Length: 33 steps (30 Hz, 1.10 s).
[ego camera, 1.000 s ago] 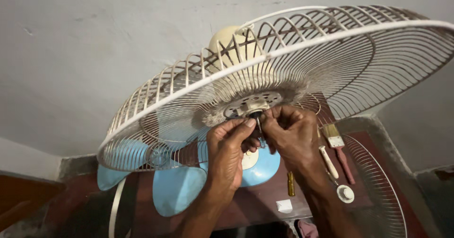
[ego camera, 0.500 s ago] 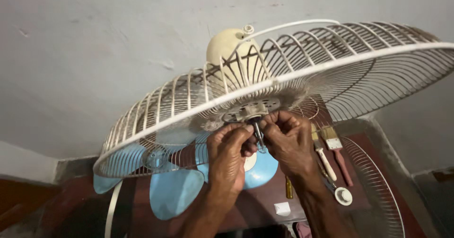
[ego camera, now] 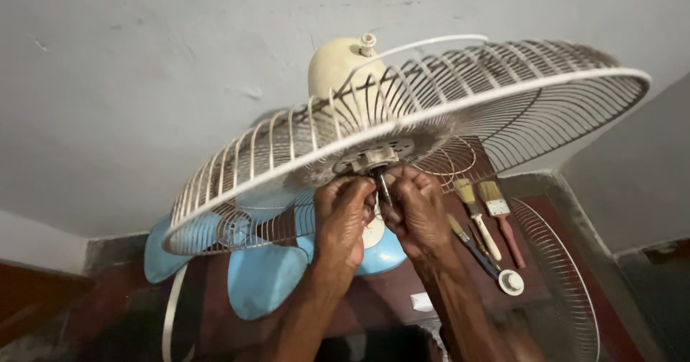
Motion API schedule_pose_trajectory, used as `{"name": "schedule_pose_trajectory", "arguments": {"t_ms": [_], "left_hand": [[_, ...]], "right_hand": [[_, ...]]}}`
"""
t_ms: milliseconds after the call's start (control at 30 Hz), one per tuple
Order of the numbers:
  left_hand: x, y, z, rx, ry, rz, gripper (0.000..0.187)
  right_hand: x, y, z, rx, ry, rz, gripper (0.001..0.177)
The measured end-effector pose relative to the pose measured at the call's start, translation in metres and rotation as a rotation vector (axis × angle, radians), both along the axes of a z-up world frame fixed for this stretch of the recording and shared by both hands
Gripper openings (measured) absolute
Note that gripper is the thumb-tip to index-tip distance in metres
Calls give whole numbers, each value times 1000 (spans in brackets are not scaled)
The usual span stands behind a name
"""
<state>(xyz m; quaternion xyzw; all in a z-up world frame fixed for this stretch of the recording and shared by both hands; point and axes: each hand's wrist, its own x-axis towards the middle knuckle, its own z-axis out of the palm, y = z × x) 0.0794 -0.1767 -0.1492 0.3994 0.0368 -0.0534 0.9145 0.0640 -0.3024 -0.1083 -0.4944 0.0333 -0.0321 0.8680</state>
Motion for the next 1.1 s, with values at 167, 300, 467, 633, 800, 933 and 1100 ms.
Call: {"name": "schedule_pose_trajectory", "arguments": {"t_ms": [167, 300, 467, 633, 800, 933, 1100], "left_hand": [[-5, 7, 19, 137, -92, -6, 11], [-57, 19, 126, 1062, -572, 460, 16], [-103, 89, 208, 2024, -1563, 778, 26], [-79, 119, 191, 2098, -1253, 1023, 46], [-57, 118, 218, 2002, -1275, 970, 24], [-49, 115, 222, 1965, -1324, 1060, 16], [-47, 123, 209, 2007, -1274, 1075, 15]], "right_hand": [[-5, -4, -6, 81, -111, 73, 8], [-6, 2, -11, 84, -167, 19, 13], [-14, 13, -7, 11, -272, -82, 9], [-30, 31, 12, -155, -419, -282, 28], [-24, 49, 11, -427, -520, -476, 34], [-10, 47, 1, -398, -409, -508, 15], [-2, 43, -19, -186, -385, -418, 9]]}}
